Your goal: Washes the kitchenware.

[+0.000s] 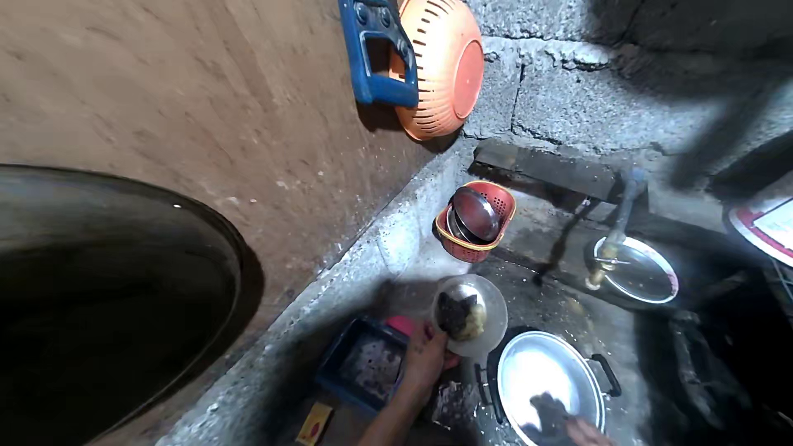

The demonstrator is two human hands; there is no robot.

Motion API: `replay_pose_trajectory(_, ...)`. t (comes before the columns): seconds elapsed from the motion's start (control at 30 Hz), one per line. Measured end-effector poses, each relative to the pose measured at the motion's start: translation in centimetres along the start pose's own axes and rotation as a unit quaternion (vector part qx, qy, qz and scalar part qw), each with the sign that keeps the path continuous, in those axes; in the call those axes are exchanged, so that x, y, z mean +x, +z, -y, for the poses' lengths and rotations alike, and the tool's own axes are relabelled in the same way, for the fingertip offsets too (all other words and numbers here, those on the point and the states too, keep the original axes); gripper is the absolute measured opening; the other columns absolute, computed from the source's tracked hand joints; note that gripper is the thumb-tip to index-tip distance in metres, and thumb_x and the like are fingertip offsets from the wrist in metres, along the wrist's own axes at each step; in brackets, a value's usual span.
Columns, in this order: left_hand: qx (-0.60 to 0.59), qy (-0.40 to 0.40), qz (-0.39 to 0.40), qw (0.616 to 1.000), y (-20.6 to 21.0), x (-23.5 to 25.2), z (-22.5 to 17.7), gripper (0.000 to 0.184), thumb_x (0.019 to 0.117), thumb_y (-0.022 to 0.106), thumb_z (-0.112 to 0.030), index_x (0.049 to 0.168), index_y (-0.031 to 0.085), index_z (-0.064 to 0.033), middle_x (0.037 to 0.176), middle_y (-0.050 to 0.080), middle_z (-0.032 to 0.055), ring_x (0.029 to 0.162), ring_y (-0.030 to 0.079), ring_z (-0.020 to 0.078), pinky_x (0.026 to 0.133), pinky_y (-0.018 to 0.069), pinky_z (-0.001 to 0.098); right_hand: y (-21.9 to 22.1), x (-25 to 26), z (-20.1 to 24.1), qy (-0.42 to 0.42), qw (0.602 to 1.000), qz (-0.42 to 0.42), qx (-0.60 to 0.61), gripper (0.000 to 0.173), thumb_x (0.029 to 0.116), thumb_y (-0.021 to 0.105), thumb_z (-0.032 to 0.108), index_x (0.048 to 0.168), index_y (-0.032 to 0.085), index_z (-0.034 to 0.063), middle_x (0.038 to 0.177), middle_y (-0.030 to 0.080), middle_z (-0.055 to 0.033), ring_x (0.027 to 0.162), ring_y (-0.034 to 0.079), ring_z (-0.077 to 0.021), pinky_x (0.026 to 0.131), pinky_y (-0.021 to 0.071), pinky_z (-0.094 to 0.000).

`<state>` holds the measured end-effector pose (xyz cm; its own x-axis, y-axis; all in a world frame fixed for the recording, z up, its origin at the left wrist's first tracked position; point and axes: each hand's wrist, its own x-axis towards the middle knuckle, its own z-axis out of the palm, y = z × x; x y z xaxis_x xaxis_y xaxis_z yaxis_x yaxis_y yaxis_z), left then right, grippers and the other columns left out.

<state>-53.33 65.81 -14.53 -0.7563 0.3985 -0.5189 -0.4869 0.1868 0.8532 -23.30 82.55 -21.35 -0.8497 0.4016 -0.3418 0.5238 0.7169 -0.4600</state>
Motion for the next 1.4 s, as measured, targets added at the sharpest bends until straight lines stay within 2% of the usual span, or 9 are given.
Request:
replay_pose_trajectory(0.2, 0.036, 0.018, 0.050, 0.998, 3.0, -1.5, 0.8, 0.024, 0.0995, 0.054, -0.006, 0.120, 0.047, 0.0037, 0.095, 0.065, 0.0190, 0.074, 0.072, 0.0271, 0.064, 0.0647, 0.0427, -12.3, 1.6, 7.8, -0.054, 0.912, -0.386, 0.128, 0.040, 0.0982, 0.064, 0.030, 0.122, 0.066, -0.0019, 0.110, 0.068, -0.0153, 0.092, 0.069, -0.0194, 0.078, 0.0609, -0.0364)
replay_pose_trajectory(0.3, 0.054, 0.013, 0.089, 0.994, 5.9, -1.7, 0.0, 0.022, 0.1018, 0.054, -0.008, 0.120, 0.047, 0.0037, 0.092, 0.066, 0.0174, 0.072, 0.072, 0.0243, 0.064, 0.0640, 0.0387, -18.6, 5.7, 8.7, -0.006, 0.868, -0.478, 0.133, 0.049, 0.0970, 0.065, 0.038, 0.132, 0.062, 0.0041, 0.124, 0.063, -0.0189, 0.099, 0.069, -0.0273, 0.081, 0.0599, -0.0473)
replay_pose_trajectory(0.5, 0.003, 0.011, 0.134, 0.991, 12.1, 0.3, 0.3, 0.024, 0.1024, 0.055, -0.006, 0.121, 0.044, 0.0055, 0.090, 0.062, 0.0193, 0.068, 0.071, 0.0262, 0.062, 0.0645, 0.0407, -24.5, 13.1, 9.9, 0.156, 0.884, -0.391, 0.203, 0.041, 0.0931, 0.075, 0.039, 0.101, 0.067, -0.0001, 0.113, 0.060, -0.0276, 0.097, 0.063, -0.0435, 0.079, 0.0515, -0.0633)
replay_pose_trajectory(0.6, -0.023, 0.006, 0.155, 0.988, 14.2, 0.3, 0.5, 0.028, 0.1028, 0.055, -0.006, 0.125, 0.042, 0.0068, 0.097, 0.062, 0.0226, 0.074, 0.072, 0.0286, 0.065, 0.0642, 0.0413, -23.2, 13.6, 9.7, 0.187, 0.872, -0.391, 0.228, 0.025, 0.0936, 0.070, 0.018, 0.108, 0.063, -0.0010, 0.118, 0.058, -0.0287, 0.099, 0.063, -0.0450, 0.079, 0.0524, -0.0630)
replay_pose_trajectory(0.77, -0.027, -0.022, 0.159, 0.987, 16.4, 0.4, 1.0, 0.022, 0.1023, 0.054, -0.004, 0.120, 0.043, 0.0046, 0.097, 0.062, 0.0218, 0.075, 0.073, 0.0290, 0.064, 0.0648, 0.0410, -23.3, 13.6, 8.4, 0.189, 0.876, -0.391, 0.211, 0.026, 0.0927, 0.070, 0.014, 0.109, 0.061, -0.0034, 0.116, 0.061, -0.0284, 0.104, 0.063, -0.0452, 0.083, 0.0516, -0.0632)
replay_pose_trajectory(0.9, -0.016, -0.033, 0.167, 0.985, 17.4, 0.9, 1.3, 0.021, 0.1015, 0.055, -0.005, 0.118, 0.045, 0.0034, 0.099, 0.062, 0.0222, 0.078, 0.073, 0.0304, 0.065, 0.0647, 0.0425, -23.5, 13.6, 8.0, 0.179, 0.882, -0.376, 0.222, 0.037, 0.0925, 0.068, 0.014, 0.122, 0.050, 0.0027, 0.104, 0.063, -0.0248, 0.089, 0.066, -0.0419, 0.069, 0.0530, -0.0599)
replay_pose_trajectory(1.07, -0.033, -0.050, 0.166, 0.984, 19.0, 0.7, 1.9, 0.023, 0.1021, 0.056, -0.005, 0.120, 0.045, 0.0040, 0.097, 0.062, 0.0216, 0.074, 0.072, 0.0290, 0.063, 0.0645, 0.0407, -23.7, 14.8, 8.9, 0.207, 0.871, -0.383, 0.228, 0.050, 0.0840, 0.079, 0.012, 0.123, 0.052, -0.0020, 0.124, 0.058, -0.0274, 0.113, 0.061, -0.0430, 0.093, 0.0513, -0.0586)
replay_pose_trajectory(1.3, -0.005, -0.069, 0.163, 0.984, 18.1, 0.8, 1.2, 0.021, 0.1046, 0.052, -0.007, 0.120, 0.045, 0.0054, 0.088, 0.063, 0.0192, 0.067, 0.072, 0.0269, 0.061, 0.0647, 0.0395, -23.1, 13.6, 5.8, 0.070, 0.912, -0.347, 0.205, 0.063, 0.0838, 0.069, -0.002, 0.141, 0.043, 0.0012, 0.139, 0.050, -0.0260, 0.116, 0.060, -0.0400, 0.092, 0.0528, -0.0568)
replay_pose_trajectory(1.4, 0.001, -0.074, 0.161, 0.984, 17.5, 1.3, 1.4, 0.019, 0.1045, 0.052, -0.006, 0.118, 0.045, 0.0049, 0.087, 0.062, 0.0189, 0.066, 0.071, 0.0263, 0.060, 0.0645, 0.0384, -24.5, 12.3, 4.2, 0.018, 0.948, -0.285, 0.144, 0.044, 0.0893, 0.065, -0.001, 0.133, 0.058, -0.0003, 0.137, 0.056, -0.0212, 0.108, 0.065, -0.0341, 0.087, 0.0550, -0.0540)
